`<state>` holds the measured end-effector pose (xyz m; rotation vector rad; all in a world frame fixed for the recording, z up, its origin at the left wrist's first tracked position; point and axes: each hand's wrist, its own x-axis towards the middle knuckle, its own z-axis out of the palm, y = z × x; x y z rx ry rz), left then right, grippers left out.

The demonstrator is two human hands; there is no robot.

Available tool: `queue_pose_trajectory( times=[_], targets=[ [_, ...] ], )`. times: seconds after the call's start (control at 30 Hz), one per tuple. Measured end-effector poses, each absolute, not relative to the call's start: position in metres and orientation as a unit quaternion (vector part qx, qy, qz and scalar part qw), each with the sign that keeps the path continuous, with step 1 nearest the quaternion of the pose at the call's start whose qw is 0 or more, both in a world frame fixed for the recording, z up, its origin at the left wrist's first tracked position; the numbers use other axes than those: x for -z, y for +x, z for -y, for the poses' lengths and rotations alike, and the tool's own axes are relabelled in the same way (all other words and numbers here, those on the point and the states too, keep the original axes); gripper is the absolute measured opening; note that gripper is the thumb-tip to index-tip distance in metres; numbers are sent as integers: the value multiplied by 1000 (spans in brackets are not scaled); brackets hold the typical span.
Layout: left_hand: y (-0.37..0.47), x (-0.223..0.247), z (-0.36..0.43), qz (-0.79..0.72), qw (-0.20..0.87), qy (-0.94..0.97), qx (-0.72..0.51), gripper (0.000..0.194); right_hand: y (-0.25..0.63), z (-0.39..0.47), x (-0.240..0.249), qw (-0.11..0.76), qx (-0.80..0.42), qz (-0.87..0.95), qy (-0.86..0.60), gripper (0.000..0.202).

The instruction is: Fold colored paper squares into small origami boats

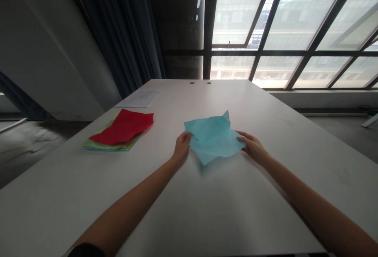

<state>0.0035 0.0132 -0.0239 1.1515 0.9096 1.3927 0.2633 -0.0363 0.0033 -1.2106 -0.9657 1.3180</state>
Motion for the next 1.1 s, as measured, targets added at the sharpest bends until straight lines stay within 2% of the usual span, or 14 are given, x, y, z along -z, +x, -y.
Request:
queue_pose_trajectory(
  times=[0.17, 0.33, 0.57, 0.7, 0.8, 0.97, 1.1],
  targets=[
    [3, 22, -15, -347, 582, 473, -563, 29, 280, 37, -9, 463, -607, 422, -489, 38],
    [0, 19, -15, -333, 616, 471, -536, 29, 288, 39, -7, 433, -616, 447, -483, 30],
    [-2, 19, -16, -327, 630, 485, -510, 35, 284, 38, 0, 430, -565, 490, -506, 54],
    [1, 17, -15, -361, 603, 486, -520, 39, 282, 36, -1, 448, -507, 515, -526, 52],
    [-1, 16, -14, -381, 554, 530, -517, 35, 284, 33, 1, 463, -462, 527, -542, 48],
    [-15, 16, -22, -429, 452, 622, -474, 34, 288, 29, 9, 445, -436, 560, -546, 41],
    [-23, 18, -30, -440, 424, 654, -446, 26, 289, 30, 8, 432, -423, 585, -540, 42]
  ],
)
